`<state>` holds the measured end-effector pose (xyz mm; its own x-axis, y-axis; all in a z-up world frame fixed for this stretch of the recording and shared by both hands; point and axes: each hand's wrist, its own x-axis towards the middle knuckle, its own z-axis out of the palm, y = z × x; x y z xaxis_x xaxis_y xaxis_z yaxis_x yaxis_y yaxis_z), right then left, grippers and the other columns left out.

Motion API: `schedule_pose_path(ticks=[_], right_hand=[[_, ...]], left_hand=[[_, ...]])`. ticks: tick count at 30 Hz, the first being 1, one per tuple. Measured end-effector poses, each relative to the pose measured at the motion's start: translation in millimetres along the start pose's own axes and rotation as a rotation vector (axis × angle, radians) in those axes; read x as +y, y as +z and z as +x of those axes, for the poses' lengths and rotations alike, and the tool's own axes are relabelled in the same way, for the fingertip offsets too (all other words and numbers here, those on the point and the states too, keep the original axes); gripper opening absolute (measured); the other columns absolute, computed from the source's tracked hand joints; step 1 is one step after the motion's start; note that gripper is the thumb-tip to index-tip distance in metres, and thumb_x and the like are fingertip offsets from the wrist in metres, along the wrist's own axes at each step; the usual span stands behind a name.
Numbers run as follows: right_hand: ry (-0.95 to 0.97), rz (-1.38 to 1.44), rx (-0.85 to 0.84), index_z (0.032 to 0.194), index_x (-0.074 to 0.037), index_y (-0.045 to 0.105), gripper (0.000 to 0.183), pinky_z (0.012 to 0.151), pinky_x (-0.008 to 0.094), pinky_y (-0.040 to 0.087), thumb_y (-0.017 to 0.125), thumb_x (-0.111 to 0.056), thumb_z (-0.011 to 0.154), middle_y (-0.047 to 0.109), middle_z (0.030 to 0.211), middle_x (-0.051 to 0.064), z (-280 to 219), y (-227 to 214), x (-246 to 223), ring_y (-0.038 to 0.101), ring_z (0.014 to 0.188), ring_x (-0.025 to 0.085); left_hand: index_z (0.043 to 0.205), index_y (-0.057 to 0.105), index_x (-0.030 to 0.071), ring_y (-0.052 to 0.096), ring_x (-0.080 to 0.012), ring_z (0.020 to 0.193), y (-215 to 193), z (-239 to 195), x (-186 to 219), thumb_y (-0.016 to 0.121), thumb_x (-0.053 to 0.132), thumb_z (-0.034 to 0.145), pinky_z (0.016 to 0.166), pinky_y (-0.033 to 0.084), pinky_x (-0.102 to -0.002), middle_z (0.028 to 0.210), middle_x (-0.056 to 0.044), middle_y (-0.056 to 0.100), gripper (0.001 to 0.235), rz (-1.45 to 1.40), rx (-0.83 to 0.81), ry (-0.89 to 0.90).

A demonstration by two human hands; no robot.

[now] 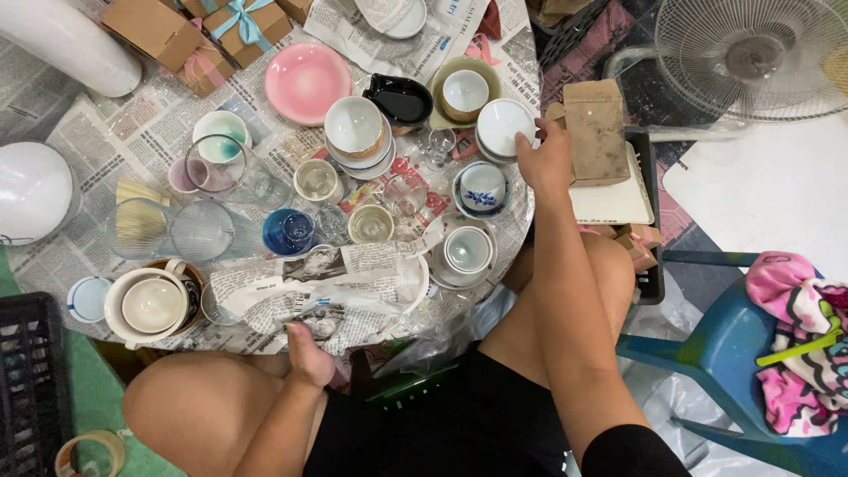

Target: The person sits cross-legged at a table covered with newspaper and various dishes. They unwrap a small item from newspaper and place it in a basket, then pick up a white bowl and wipe it thoroughly with a brown cloth.

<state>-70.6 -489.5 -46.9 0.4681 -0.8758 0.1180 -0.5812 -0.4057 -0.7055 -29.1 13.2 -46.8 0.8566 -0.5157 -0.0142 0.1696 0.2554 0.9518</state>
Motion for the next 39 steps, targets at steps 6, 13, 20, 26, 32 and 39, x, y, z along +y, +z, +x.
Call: schedule_pose_path(ticks=[6,13,20,26,32,39], right_hand=[[-0.074,0.037,0.074,0.136,0.001,0.057,0.053,0.105,0.046,0.045,0.077,-0.026,0.095,0.057,0.129,0.024,-4,-18,-23,0.057,0.121,0.037],[-0.426,0.419,0.011,0.148,-0.006,0.046,0.05,0.122,0.047,0.036,0.066,-0.019,0.104,0.048,0.147,0.013,-75,-65,-114,0.046,0.142,0.028],[-0.37,1.03,-0.887,0.155,-0.005,0.037,0.068,0.12,0.039,0.036,0.068,-0.012,0.095,0.046,0.155,0.011,-193,-60,-177,0.044,0.146,0.021],[-0.152,0.77,-0.762,0.114,0.003,0.071,0.022,0.085,0.03,0.057,0.068,-0.001,0.092,0.076,0.106,0.009,-202,-25,-177,0.07,0.096,0.016],[-0.238,0.673,-0.611,0.109,0.003,0.069,0.027,0.069,0.027,0.053,0.051,0.006,0.088,0.069,0.092,0.005,-210,-19,-159,0.065,0.08,0.012],[-0.004,0.848,-0.639,0.115,0.0,0.065,0.036,0.066,0.024,0.049,0.047,0.004,0.085,0.069,0.095,0.004,-200,-23,-151,0.063,0.079,0.01]], left_hand=[[0.146,0.04,-0.01,0.052,-0.0306,0.136,0,5,6,0.019,0.053,0.114,0.119,0.04,-0.042,0.146,-0.022,0.052,0.073,0.138,-0.085,0.083],[0.13,0.053,-0.009,0.06,-0.0284,0.118,-31,2,-19,0.018,0.041,0.116,0.106,0.048,-0.039,0.129,-0.019,0.061,0.063,0.279,-0.021,0.162],[0.099,0.074,-0.003,0.073,-0.0203,0.087,-14,7,8,0.068,0.002,0.097,0.083,0.063,-0.038,0.101,-0.012,0.078,0.008,0.017,-0.108,-0.104],[0.142,0.05,0.011,0.059,-0.0169,0.114,37,32,124,0.08,0.02,0.085,0.102,0.051,-0.035,0.125,-0.003,0.062,0.065,0.13,-0.2,0.406],[0.154,0.032,0.003,0.061,-0.0238,0.125,37,40,145,0.084,0.015,0.081,0.111,0.052,-0.04,0.135,-0.014,0.059,0.091,0.049,-0.018,0.271],[0.153,0.042,0.001,0.059,-0.0184,0.131,36,39,105,0.07,0.002,0.09,0.114,0.048,-0.033,0.143,-0.01,0.059,0.069,-0.009,0.084,0.086]])
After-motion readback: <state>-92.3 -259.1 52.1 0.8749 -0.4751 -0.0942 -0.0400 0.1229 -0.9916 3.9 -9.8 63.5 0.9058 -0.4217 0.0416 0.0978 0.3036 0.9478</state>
